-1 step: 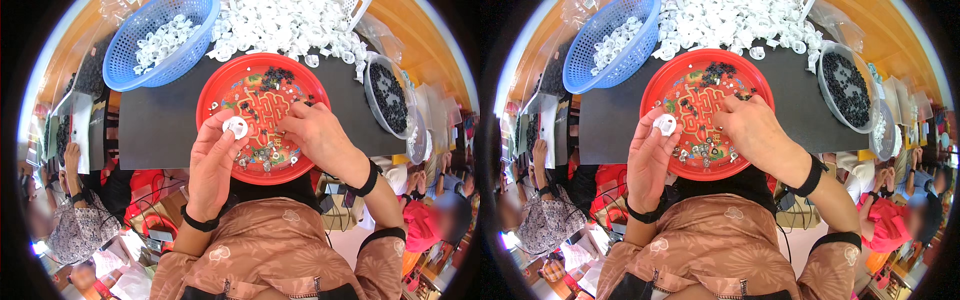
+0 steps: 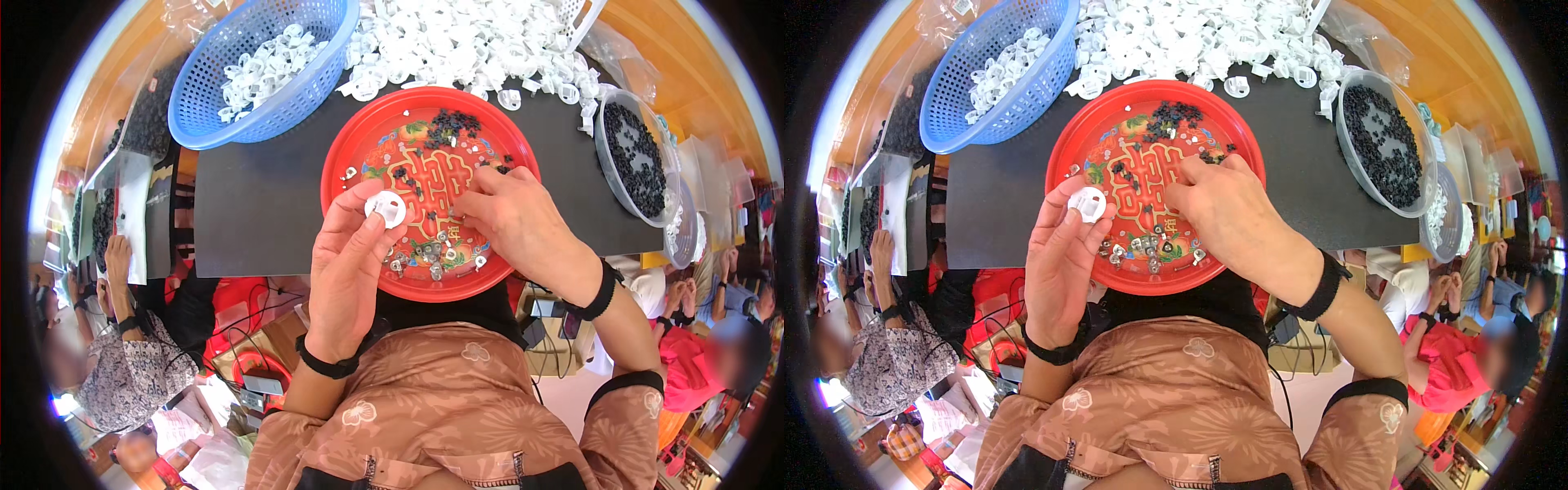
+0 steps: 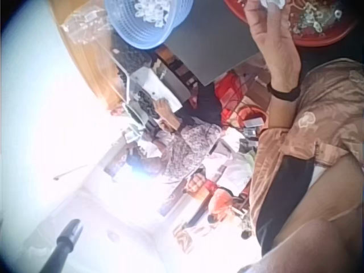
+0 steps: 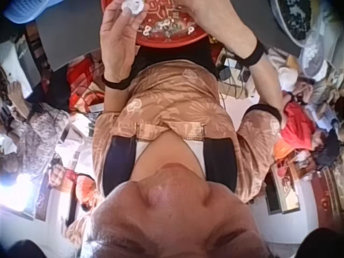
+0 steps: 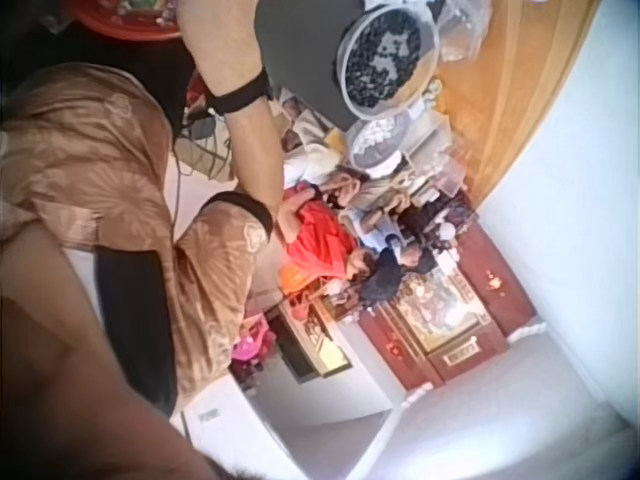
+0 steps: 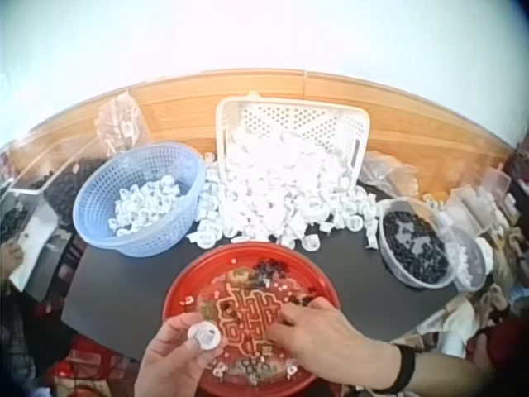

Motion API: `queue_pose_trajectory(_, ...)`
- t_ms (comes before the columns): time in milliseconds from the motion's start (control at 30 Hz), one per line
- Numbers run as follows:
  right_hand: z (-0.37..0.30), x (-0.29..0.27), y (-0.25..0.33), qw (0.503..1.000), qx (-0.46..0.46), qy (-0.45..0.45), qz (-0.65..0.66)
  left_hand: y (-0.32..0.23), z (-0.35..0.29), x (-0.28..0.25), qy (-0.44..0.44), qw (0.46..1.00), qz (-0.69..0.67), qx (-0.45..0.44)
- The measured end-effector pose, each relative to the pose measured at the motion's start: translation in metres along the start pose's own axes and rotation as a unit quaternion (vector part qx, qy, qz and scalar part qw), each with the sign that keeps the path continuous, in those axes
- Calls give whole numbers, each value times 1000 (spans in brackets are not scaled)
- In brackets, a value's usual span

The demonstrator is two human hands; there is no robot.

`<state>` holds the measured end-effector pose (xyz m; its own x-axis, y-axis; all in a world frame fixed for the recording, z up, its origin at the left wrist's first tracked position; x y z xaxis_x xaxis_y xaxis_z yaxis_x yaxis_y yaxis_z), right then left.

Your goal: Manually assembling small plastic and metal components at a workbench.

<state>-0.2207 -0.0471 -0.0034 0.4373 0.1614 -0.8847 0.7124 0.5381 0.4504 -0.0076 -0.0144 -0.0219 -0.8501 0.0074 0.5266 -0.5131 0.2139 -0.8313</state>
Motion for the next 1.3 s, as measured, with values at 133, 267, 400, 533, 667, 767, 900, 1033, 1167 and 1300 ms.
queue_pose_trajectory(133, 3, 0, 1, 1000, -5, 27, 9, -2, -5, 4, 9, 997, 82, -12)
queue_pose_trajectory(267, 7, -9, -1, 997, 36, -5, 74, 2, -6, 9, 48, 970, 215, 106)
queue_pose_trajectory(400, 7, -10, -5, 997, 48, -29, 49, 2, -4, 9, 46, 964, 244, 93)
queue_pose_trajectory(533, 6, 1, -10, 1000, 13, 1, 7, 3, -3, 12, 40, 967, 237, 81)
queue_pose_trajectory(667, 8, 0, -9, 1000, 19, 24, -5, 6, -2, 12, 44, 959, 263, 100)
queue_pose_trajectory(767, 6, -7, -2, 1000, -14, -11, 24, 6, -1, 10, 35, 947, 301, 105)
queue_pose_trajectory(900, 4, -22, 11, 987, 12, 5, 161, 1, -2, 19, 14, 872, 451, 190)
queue_pose_trajectory(1033, 3, -28, 11, 970, -18, 20, 241, 1, -7, 29, -10, 764, 560, 320)
queue_pose_trajectory(1167, 4, -39, 15, 944, 40, 38, 326, 3, -8, 31, -4, 756, 560, 338)
queue_pose_trajectory(1300, 5, -43, 14, 931, 75, 78, 348, 2, -8, 36, -16, 775, 547, 317)
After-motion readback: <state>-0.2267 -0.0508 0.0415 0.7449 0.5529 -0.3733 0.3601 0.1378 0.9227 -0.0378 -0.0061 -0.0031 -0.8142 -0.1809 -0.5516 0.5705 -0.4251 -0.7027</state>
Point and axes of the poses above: each hand's wrist, its own z-axis towards the middle knuckle, its own x-axis out of the palm, y = z × x, the point moved 1 cm from there along z, towards the middle knuckle, and after that the axes turned 5 degrees about z, right-handed, at the moved point
